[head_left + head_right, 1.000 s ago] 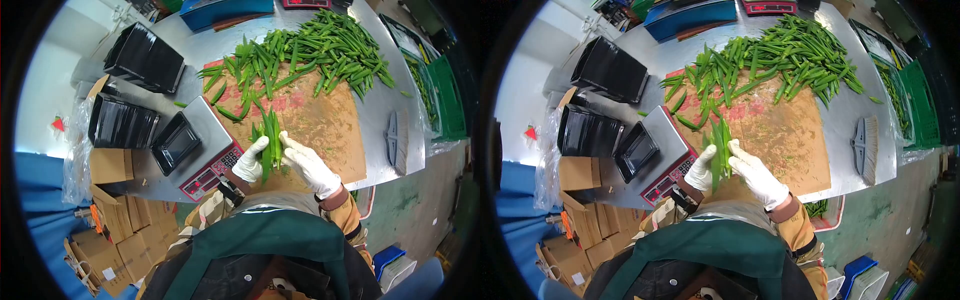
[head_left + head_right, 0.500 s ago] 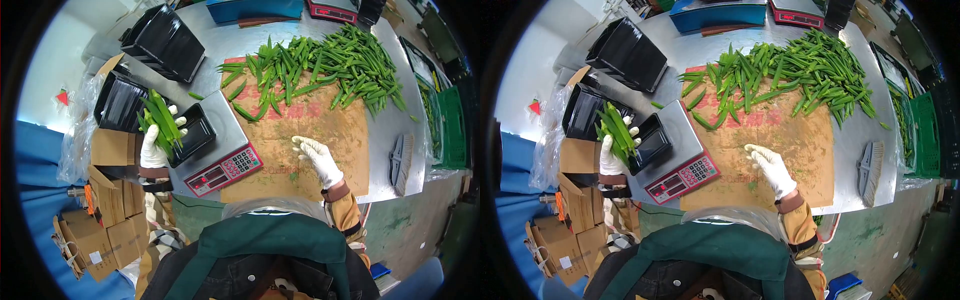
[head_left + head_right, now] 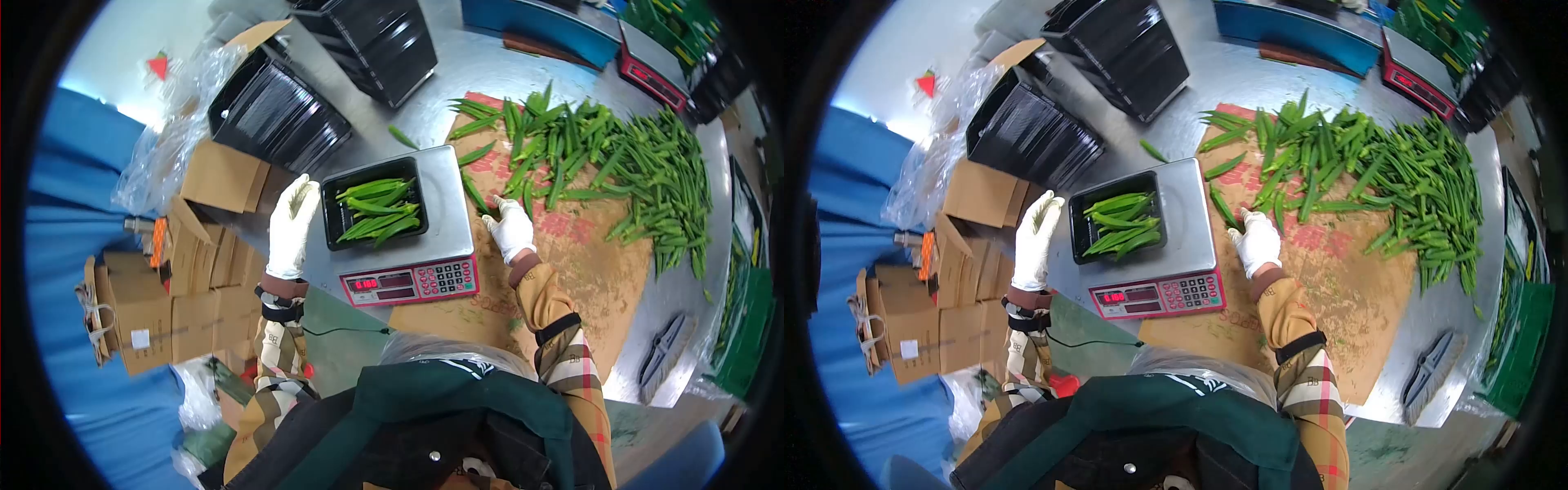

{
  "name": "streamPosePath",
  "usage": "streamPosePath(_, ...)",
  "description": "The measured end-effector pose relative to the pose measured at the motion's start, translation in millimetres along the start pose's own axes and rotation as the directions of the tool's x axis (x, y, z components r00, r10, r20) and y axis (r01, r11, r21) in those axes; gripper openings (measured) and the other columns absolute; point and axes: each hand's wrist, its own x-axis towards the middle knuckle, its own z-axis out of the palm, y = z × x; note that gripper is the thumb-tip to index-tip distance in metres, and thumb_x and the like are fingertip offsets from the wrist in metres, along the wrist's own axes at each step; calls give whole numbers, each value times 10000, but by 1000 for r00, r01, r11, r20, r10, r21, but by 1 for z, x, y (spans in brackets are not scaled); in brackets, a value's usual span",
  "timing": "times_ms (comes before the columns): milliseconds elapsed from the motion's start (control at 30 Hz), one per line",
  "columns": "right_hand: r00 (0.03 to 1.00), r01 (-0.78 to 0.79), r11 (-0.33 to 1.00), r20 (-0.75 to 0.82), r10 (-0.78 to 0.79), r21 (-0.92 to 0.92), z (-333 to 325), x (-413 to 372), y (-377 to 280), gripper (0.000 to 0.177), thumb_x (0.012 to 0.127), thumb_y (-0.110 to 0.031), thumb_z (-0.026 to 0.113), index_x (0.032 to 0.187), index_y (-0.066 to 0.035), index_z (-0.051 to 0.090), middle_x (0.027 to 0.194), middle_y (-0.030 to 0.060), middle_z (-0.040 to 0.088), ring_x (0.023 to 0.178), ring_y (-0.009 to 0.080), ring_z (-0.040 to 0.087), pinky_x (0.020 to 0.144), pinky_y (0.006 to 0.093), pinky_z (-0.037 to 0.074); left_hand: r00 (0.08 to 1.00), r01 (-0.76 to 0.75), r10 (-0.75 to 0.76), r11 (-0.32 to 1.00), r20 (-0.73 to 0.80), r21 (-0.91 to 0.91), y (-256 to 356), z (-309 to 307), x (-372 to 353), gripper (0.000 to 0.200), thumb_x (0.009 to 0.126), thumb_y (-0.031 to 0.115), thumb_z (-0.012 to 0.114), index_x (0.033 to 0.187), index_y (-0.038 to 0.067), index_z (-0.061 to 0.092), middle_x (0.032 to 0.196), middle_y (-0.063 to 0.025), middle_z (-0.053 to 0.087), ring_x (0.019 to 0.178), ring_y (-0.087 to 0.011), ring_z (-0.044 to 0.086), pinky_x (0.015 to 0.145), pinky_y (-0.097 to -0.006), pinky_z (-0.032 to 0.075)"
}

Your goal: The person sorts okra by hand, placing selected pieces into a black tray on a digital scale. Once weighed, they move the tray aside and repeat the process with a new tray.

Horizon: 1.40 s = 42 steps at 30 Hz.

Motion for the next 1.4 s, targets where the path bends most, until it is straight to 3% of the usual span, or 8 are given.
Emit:
streamPosePath(100,999,-21,991,47,27,-132,14,9,7,335,792,-209,794,1068,-58,680,1113,157,652,967,363,649,849,427,526,999,20,-17,998,-40,52,-12,-5,-17,443,967,75,666,1381,-7,533,1270,-110,635,1166,-170,600,1046,-305,466)
streamPosePath(300,924,-380,786,229,305,488,13,21,39,143,897,-99,733,974,5,673,833,26,645,720,89,571,656,258,484,999,-24,30,984,-31,178,-36,7,-33,619,891,212,772,1406,-3,504,1398,-189,545,1306,-247,522,1122,-379,395)
streamPosePath(433,977,-199,593,109,184,780,-26,18,-30,134,931,-62,684,1041,15,676,857,-27,627,740,48,530,664,212,454,966,-256,215,759,141,598,-14,34,-45,700,727,370,878,1317,118,600,1508,-234,433,1428,-420,343,1174,-509,290)
streamPosePath(500,998,-49,589,19,57,806,-28,19,-73,140,927,-56,682,1052,8,677,929,20,661,812,98,591,745,262,492,907,-418,345,691,240,590,-2,54,-48,464,664,376,901,1021,129,737,1505,-219,447,1442,-442,298,1153,-547,290)
streamPosePath(700,972,226,796,-71,-226,562,-28,19,-111,267,879,-178,745,1086,-25,674,988,121,636,791,240,645,734,345,522,874,-480,429,691,229,540,-14,60,-46,228,729,167,859,899,71,739,1299,-111,637,1293,-351,497,1076,-441,407)
streamPosePath(900,970,241,883,70,-233,-403,3,17,14,359,807,-55,648,1154,-126,707,1243,104,651,1173,307,575,987,428,460,956,-283,198,822,217,494,-2,35,-36,146,884,167,716,800,53,752,970,-71,715,997,-225,605,870,-335,460)
streamPosePath(1200,932,364,865,143,-335,-345,-16,13,38,238,781,-59,701,1008,-132,710,1209,96,656,1130,292,575,957,406,448,948,-288,162,802,273,523,-6,31,-25,270,915,221,698,701,57,712,812,-66,699,855,-224,612,800,-328,455)
streamPosePath(1400,913,363,928,-165,-372,-85,-36,24,-7,290,802,-73,746,1078,-92,658,1080,102,679,1017,297,614,895,392,477,977,-199,141,874,160,444,-2,29,-24,303,932,266,683,728,46,725,764,-86,696,781,-237,632,756,-344,478)
